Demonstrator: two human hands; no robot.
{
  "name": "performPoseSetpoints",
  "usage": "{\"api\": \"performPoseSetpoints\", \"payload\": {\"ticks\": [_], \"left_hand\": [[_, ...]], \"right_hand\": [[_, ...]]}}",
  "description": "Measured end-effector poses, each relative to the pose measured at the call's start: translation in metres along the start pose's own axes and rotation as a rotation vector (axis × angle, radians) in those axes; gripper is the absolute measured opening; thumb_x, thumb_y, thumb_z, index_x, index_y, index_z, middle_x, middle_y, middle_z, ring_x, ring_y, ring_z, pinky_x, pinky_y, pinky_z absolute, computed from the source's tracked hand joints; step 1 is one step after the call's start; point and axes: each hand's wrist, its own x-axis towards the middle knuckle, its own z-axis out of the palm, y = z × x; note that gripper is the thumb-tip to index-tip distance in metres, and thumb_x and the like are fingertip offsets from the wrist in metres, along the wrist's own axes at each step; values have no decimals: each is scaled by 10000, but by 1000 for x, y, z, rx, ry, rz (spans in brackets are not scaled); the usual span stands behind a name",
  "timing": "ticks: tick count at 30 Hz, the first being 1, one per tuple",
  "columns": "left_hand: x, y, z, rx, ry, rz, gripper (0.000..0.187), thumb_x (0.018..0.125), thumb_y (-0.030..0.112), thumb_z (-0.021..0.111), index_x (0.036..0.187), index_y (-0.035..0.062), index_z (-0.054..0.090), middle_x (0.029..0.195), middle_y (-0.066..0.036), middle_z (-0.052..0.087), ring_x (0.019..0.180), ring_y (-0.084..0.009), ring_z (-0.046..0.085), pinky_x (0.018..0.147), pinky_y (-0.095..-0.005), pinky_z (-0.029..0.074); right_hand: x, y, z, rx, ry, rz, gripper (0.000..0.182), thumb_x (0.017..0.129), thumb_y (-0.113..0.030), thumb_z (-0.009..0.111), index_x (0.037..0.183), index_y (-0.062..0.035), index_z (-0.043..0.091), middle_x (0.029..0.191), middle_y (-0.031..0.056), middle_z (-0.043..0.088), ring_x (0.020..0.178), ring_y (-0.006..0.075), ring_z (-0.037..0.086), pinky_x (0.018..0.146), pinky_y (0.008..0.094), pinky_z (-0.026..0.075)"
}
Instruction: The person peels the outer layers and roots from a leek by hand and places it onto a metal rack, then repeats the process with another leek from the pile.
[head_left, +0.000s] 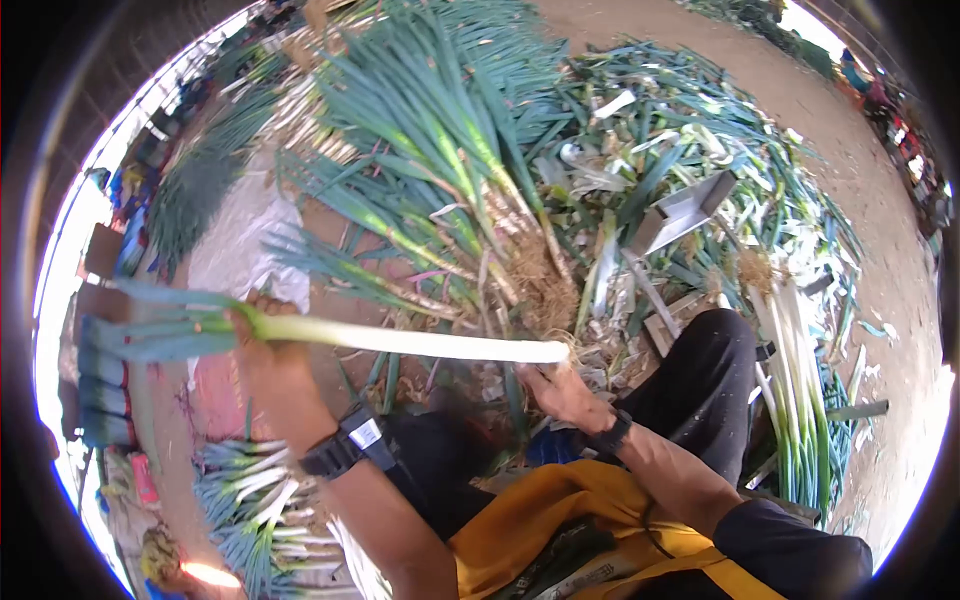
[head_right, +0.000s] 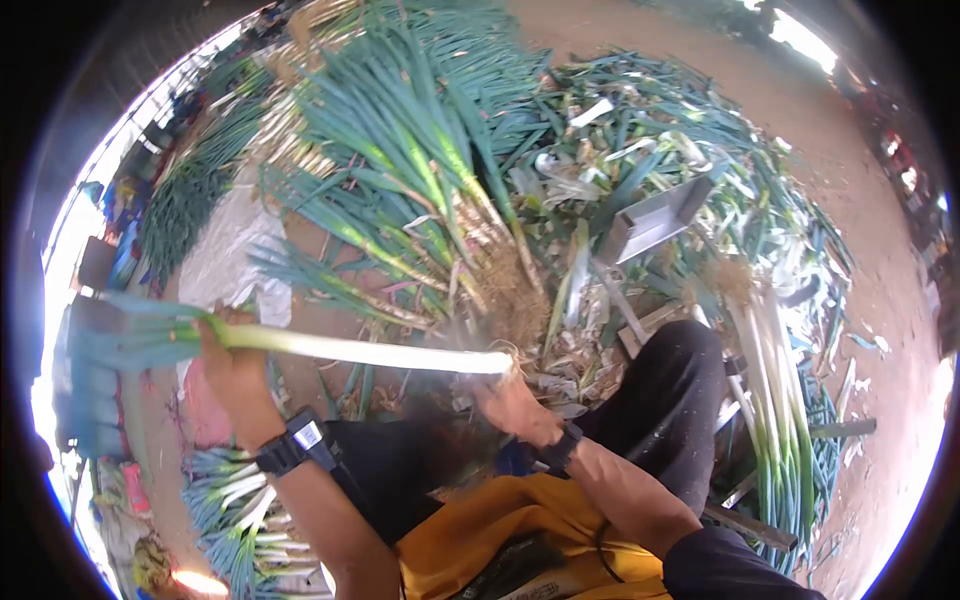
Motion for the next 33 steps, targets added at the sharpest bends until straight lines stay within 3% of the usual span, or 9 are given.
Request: {"api": "performPoseSetpoints", "payload": {"ticks": [1, 3, 4, 6, 8, 14, 23, 29, 33], "left_hand": [[9, 6, -13, -35, -133, -46, 374, 977, 385, 542, 920, 18, 500, 739, -23, 401, 661, -149, 386, 638, -306, 382], [17, 18, -30, -13, -216, -34, 427, 994, 451, 486, 880, 39, 487, 707, -16, 395, 615, -143, 378, 603, -305, 377], [8, 17, -27, 42, -164, 18, 456, 997, 485, 464, 864, 49, 480, 696, -14, 392, 596, -140, 372, 585, -304, 372], [-8, -12, -13, 157, -55, 94, 450, 986, 497, 482, 859, 66, 487, 691, -17, 394, 583, -142, 375, 565, -299, 362], [-13, 1, 0, 73, -144, 87, 449, 987, 503, 480, 861, 72, 492, 684, -17, 395, 584, -144, 381, 564, -306, 360], [-8, 3, -7, 31, -71, 75, 491, 976, 532, 480, 907, 48, 521, 707, -33, 423, 604, -168, 382, 589, -334, 367], [-17, -8, 1, -80, -191, -98, 557, 992, 515, 441, 1067, -31, 519, 931, -112, 494, 886, -257, 474, 855, -419, 422], [-31, -23, 21, -41, -214, -257, 585, 977, 500, 477, 1184, -42, 410, 1258, -266, 459, 1259, -413, 430, 1098, -527, 332], [-39, -35, 30, -8, -321, -297, 589, 953, 463, 547, 1175, -60, 393, 1300, -328, 418, 1316, -472, 371, 1123, -566, 288]], "right_hand": [[-9, -22, 2, -309, 283, -573, 236, 934, -187, 547, 1068, 0, 599, 876, 204, 625, 826, 356, 599, 787, 444, 462], [-9, 66, -2, -532, 40, -282, 276, 897, -267, 602, 1065, -49, 621, 840, 118, 653, 802, 260, 631, 720, 393, 492], [10, 63, -31, -985, -203, 316, 129, 903, -213, 575, 920, -96, 626, 775, 29, 633, 677, 188, 601, 577, 327, 475], [10, 171, -56, -591, 335, 235, 199, 759, -108, 583, 883, 11, 684, 721, 233, 638, 727, 398, 650, 674, 442, 515], [14, 187, -70, -677, 680, -119, 99, 794, -21, 539, 704, -22, 580, 645, 166, 598, 630, 360, 617, 549, 407, 478], [-6, 187, -58, -780, 181, 458, 601, 717, -173, 693, 1258, 5, 503, 1047, 267, 642, 997, 421, 623, 865, 445, 516], [-25, -32, 6, -96, -753, -174, 405, 801, -108, 696, 1192, -44, 615, 1063, 186, 662, 952, 345, 648, 854, 387, 509], [3, -131, -3, -517, 285, -500, 352, 750, -96, 748, 1074, -38, 624, 1023, 191, 655, 980, 378, 632, 794, 437, 501], [33, -42, 0, -458, 83, -95, 342, 790, -188, 738, 1063, -16, 624, 823, 201, 649, 790, 403, 632, 688, 443, 498]]}}
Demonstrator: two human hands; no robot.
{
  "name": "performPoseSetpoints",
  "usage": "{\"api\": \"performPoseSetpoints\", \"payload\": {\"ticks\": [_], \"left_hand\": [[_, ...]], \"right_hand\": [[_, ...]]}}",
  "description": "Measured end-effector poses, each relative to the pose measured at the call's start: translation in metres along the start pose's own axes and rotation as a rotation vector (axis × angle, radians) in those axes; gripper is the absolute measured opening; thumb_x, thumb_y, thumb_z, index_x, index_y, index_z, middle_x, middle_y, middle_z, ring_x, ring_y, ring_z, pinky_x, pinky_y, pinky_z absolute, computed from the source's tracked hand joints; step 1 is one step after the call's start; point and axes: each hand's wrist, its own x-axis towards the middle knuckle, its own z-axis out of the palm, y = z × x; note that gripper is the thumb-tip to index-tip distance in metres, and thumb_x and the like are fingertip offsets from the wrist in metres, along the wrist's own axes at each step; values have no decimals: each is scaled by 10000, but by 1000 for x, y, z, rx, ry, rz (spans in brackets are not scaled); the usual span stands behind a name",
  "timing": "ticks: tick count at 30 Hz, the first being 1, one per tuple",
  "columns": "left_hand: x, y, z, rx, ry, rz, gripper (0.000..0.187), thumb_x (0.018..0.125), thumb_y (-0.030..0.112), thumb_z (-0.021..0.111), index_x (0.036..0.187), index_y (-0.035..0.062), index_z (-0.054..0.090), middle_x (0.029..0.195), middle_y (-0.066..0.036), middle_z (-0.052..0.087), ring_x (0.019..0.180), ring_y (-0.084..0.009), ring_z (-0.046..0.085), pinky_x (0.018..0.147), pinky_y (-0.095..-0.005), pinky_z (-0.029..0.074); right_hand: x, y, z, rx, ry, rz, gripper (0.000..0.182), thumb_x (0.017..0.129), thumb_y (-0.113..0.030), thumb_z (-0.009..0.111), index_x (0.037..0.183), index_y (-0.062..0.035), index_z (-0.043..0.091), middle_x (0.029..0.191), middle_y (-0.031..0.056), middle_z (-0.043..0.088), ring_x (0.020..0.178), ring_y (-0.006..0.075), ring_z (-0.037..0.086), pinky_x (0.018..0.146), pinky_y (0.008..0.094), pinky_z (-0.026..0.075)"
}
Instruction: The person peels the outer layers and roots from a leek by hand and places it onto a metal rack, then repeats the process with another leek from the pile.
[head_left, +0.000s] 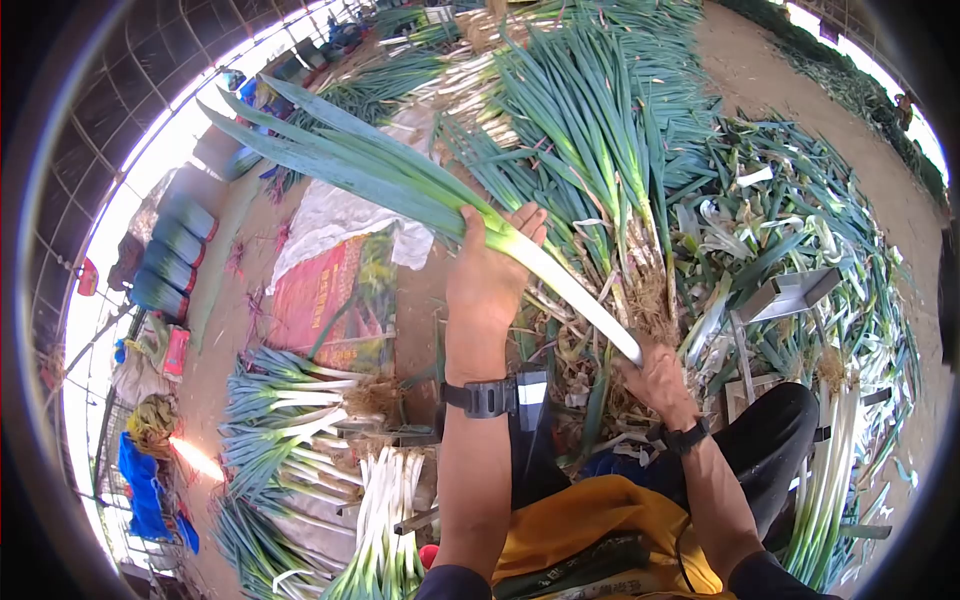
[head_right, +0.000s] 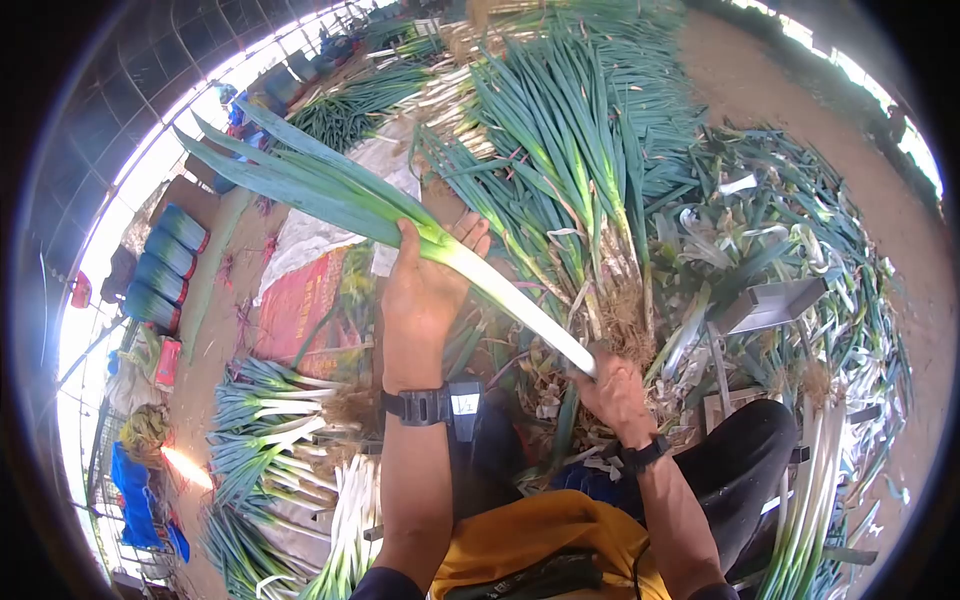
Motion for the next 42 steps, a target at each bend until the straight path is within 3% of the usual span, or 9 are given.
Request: {"api": "performPoseSetpoints", "payload": {"ticks": [11, 13, 18, 21, 23, 27, 29, 35, 42], "left_hand": [[5, -7, -2, 110, -256, -53, 514, 914, 340, 646, 1224, -47, 512, 1138, -213, 587, 1117, -373, 541, 1044, -513, 385], [10, -14, -8, 204, -140, 61, 458, 915, 264, 652, 1213, -63, 531, 1134, -273, 598, 1093, -388, 575, 980, -481, 465], [52, 28, -97, 682, -182, 168, 381, 996, 138, 395, 1324, -33, 486, 1295, -200, 570, 1211, -284, 530, 1040, -371, 387], [83, 63, -152, -163, -288, -241, 513, 1037, 169, 380, 1470, -74, 252, 1518, -201, 319, 1381, -273, 337, 1175, -374, 215], [62, 49, -122, 483, -120, 38, 466, 1009, 81, 267, 1465, 58, 362, 1485, -106, 426, 1394, -204, 355, 1198, -293, 179], [81, 43, -123, 267, -189, -71, 465, 1016, 74, 259, 1467, 70, 371, 1473, -109, 444, 1372, -202, 390, 1183, -314, 209], [59, 24, -95, -360, -334, -310, 537, 1037, 158, 426, 1453, -120, 232, 1541, -203, 282, 1401, -259, 316, 1190, -382, 219], [9, -60, 9, 831, -277, -147, 514, 1041, 269, 405, 1485, 33, 298, 1549, -124, 314, 1419, -207, 308, 1190, -414, 190], [-17, -129, 51, 233, -561, -598, 573, 1013, 385, 467, 1386, -41, 375, 1452, -282, 367, 1398, -371, 315, 1157, -465, 277]], "right_hand": [[-47, 5, -29, 1096, -801, 311, 303, 879, -305, 730, 976, -35, 634, 598, -70, 433, 515, 50, 367, 458, 241, 284], [-36, 8, -27, 597, -763, 186, 279, 891, -303, 707, 993, -51, 644, 639, -45, 516, 542, 56, 466, 469, 234, 346], [-42, 22, 1, 42, 330, -130, 521, 725, -257, 797, 1136, -14, 589, 1053, 188, 633, 956, 411, 608, 879, 467, 486], [-56, -15, -30, 285, 368, -275, 273, 751, -136, 767, 972, -41, 637, 944, 155, 640, 906, 338, 632, 786, 425, 513], [-59, -28, -24, 477, 78, -296, 209, 772, -83, 750, 919, -22, 615, 821, 132, 615, 769, 291, 638, 690, 395, 514], [-41, -37, -3, 649, 92, -46, 320, 825, -205, 721, 979, 25, 559, 783, 124, 567, 720, 277, 591, 671, 397, 487], [-27, -40, -14, 757, 138, 22, 405, 857, -255, 691, 1086, 42, 536, 784, 104, 547, 715, 238, 559, 670, 375, 471], [21, -69, -39, 1435, 555, -37, 409, 932, -261, 630, 1200, 30, 525, 956, 67, 614, 886, 187, 584, 777, 338, 498], [-15, -19, -117, 1574, 794, -30, 272, 966, -246, 608, 1139, -38, 586, 1030, 53, 635, 955, 144, 604, 810, 305, 514]]}}
